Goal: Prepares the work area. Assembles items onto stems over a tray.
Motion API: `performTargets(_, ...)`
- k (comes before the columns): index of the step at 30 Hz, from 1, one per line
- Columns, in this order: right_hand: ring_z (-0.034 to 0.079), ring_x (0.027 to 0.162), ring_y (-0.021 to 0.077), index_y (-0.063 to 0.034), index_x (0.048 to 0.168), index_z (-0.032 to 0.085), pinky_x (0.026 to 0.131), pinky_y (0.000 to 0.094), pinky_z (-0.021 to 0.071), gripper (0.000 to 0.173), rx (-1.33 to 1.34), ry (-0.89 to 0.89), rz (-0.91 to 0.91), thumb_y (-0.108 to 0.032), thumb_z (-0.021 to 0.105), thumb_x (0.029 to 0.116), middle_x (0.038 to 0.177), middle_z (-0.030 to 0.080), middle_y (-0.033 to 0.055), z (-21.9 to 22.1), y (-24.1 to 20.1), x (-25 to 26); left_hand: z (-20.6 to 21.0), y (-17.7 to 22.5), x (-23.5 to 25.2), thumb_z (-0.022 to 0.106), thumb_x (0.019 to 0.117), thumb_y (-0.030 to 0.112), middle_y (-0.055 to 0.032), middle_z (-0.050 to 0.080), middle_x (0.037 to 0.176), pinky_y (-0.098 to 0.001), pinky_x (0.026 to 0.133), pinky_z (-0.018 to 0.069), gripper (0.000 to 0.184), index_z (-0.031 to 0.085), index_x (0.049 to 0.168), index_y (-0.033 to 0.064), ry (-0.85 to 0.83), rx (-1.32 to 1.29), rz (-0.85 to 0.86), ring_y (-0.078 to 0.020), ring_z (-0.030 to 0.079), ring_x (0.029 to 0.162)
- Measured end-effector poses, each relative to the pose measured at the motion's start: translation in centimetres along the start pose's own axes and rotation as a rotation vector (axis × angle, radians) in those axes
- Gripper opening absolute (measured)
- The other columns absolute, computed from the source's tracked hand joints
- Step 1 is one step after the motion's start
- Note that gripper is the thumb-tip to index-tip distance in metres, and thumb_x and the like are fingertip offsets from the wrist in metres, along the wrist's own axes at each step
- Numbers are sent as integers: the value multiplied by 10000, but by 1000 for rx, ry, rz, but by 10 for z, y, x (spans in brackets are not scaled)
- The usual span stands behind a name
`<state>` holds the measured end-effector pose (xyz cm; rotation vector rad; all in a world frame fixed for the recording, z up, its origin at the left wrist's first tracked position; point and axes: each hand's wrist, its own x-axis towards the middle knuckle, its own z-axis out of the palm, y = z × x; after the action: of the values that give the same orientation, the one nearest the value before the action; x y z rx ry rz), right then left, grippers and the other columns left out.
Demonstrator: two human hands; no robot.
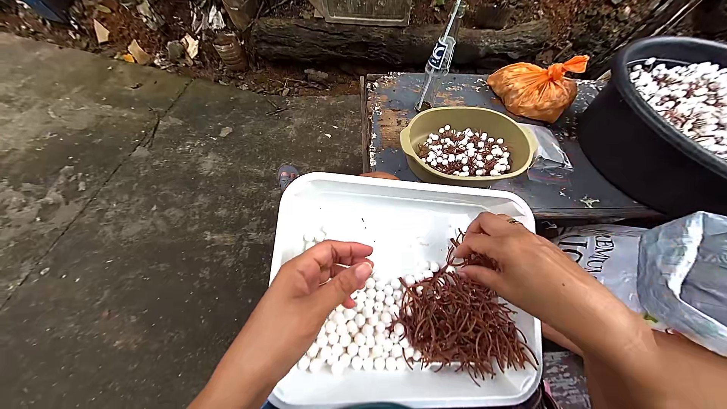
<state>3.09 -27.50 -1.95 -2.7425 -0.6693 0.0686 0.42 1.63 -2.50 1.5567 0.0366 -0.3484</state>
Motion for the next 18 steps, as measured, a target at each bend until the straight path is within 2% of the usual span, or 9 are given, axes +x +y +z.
performTargets(1,655,846,257,-130,823,757,657,422,565,141,-38,18,24,-114,878,753,901,636,55,7,-1,0,0,0,-1,679,941,281,-40,732,998,-228,696,591,255,733,1133,123,4,-2,-3,-129,712,829)
performTargets(3,642,836,244,-111,790,743,658,403,552,90,-32,98,31,-88,829,785,885,624,52,11,4,-2,-1,0,-4,673,941,265,-40,731,991,-223,694,586,253,731,1136,115,12,1,-15,-126,708,823)
performTargets(5,606,825,138,-162,816,745,650,296,512,38,39,204,-2,-187,730,840,922,617,-14,5,4,-4,-1,0,-6,666,944,256,-34,730,989,-220,697,583,240,734,1129,119,10,15,-23,-121,706,822)
performTargets(6,576,806,64,-192,842,760,630,213,478,83,80,263,-29,-234,692,864,942,612,-49,1,0,-5,1,0,-7,664,950,252,-32,732,988,-218,699,583,225,738,1118,122,6,18,-24,-118,707,823)
performTargets(8,544,809,-4,-195,873,772,634,127,441,119,163,351,-90,-245,669,904,962,600,-63,-5,-14,-6,7,1,-8,648,968,235,-27,740,979,-214,699,578,193,746,1091,124,-11,11,-27,-103,705,811)
performTargets(11,540,887,9,-187,892,787,720,129,439,125,219,410,-170,-212,671,930,957,589,-50,-3,-34,-4,22,1,-6,595,1022,225,-23,742,993,-215,705,579,213,737,1122,101,-62,-35,-48,-92,706,816)
performTargets(14,534,911,16,-201,890,787,745,132,433,114,276,409,-224,-214,681,929,958,581,-49,4,-43,0,33,5,-4,564,1040,189,-49,724,1026,-219,698,574,239,711,1183,64,-116,-203,-117,-100,696,821)
performTargets(15,537,925,16,-200,888,785,763,133,437,109,320,402,-237,-211,684,928,968,585,-50,7,-44,2,33,7,-3,537,1052,161,-66,728,1024,-216,686,578,229,704,1166,52,-128,-291,-154,-101,703,813)
performTargets(18,556,974,13,-207,894,785,810,125,468,94,436,410,-257,-211,699,931,1007,596,-52,16,-45,5,30,11,-2,476,1063,75,-109,744,964,-198,632,574,219,682,995,40,-158,-527,-260,-98,713,739)
